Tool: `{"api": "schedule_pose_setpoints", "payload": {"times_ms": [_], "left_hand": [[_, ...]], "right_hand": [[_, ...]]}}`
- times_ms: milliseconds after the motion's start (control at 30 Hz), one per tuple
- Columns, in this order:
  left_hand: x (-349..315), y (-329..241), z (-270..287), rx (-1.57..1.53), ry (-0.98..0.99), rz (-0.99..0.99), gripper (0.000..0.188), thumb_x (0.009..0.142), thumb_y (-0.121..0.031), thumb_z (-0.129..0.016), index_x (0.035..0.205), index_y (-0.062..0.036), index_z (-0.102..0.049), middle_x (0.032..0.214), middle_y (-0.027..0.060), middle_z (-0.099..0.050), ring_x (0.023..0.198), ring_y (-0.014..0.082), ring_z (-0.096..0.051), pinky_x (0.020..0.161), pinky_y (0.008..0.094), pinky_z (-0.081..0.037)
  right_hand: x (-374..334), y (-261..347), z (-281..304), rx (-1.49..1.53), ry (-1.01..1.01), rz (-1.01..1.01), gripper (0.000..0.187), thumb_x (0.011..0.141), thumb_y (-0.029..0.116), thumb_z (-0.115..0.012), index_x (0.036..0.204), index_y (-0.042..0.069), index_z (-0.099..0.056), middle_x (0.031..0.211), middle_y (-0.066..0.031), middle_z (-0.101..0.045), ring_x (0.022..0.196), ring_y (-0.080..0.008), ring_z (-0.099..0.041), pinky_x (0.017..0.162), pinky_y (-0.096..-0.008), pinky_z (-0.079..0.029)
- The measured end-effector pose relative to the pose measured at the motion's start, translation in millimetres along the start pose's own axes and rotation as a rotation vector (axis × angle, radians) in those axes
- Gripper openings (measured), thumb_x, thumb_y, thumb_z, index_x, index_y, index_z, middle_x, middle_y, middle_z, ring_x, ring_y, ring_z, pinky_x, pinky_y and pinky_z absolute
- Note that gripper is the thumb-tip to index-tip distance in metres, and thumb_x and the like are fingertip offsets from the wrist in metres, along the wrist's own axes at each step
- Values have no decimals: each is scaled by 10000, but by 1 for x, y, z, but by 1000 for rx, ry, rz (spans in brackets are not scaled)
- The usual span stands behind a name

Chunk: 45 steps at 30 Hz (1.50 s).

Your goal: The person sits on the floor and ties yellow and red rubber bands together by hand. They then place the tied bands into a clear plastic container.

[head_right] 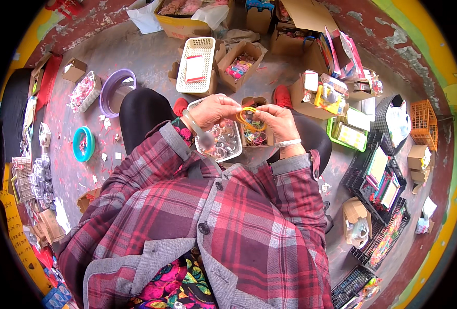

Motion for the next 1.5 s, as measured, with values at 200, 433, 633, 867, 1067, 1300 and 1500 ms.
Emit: {"api": "schedule_pose_setpoints", "payload": {"times_ms": [200,433,633,867,1067,1300,1500], "left_hand": [[-2,-2,-5,-2,-13,-43,127,786,-128,-644,818,-12,-605,702,34,-610,471,23,-462,400,144,-348],[-3,-7,-11,413,-88,-212,137,768,-141,-662,731,-37,-581,641,0,-569,475,40,-465,410,170,-354],[2,-5,-8,250,-11,-221,155,788,-170,-648,760,-36,-578,682,5,-571,518,44,-497,424,177,-385],[-2,-2,-9,-4,38,-61,186,803,-165,-632,904,-11,-608,778,28,-610,541,48,-536,437,162,-432],[6,10,-1,4,-26,-58,178,825,-125,-602,928,20,-607,849,64,-620,731,114,-609,638,203,-517],[9,17,-5,75,17,-71,217,857,-141,-562,973,39,-600,879,72,-622,746,130,-613,644,222,-529],[5,12,-9,167,32,-108,247,877,-182,-531,1009,15,-597,854,65,-621,744,110,-607,619,219,-532]], "right_hand": [[2,-3,-3,12,38,4,149,799,116,-618,894,3,-639,776,-46,-647,678,-71,-550,626,-188,-402],[1,-9,-11,-37,143,-59,150,772,115,-654,872,4,-639,746,-16,-626,723,-76,-547,676,-204,-421],[-1,-5,-12,14,154,-58,134,751,104,-674,849,16,-645,733,-5,-625,644,-49,-515,609,-181,-394],[3,-8,4,123,-52,-15,108,765,87,-660,845,18,-639,716,-17,-632,554,-46,-511,498,-168,-382],[0,0,-5,95,23,-83,144,801,151,-634,878,30,-637,739,-32,-643,605,-57,-563,529,-170,-424],[3,-10,2,-22,25,-85,159,801,184,-637,849,33,-649,725,-34,-644,595,-62,-557,543,-175,-428],[3,-11,2,-32,76,-126,141,780,152,-650,853,32,-646,714,-29,-639,570,-65,-540,528,-178,-413]]}}
Point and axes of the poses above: each hand's wrist, its own x-axis towards the middle knuckle, its own z-axis out of the back of the hand, y = z × x, the point moved 5 cm from there along x, towards the middle knuckle
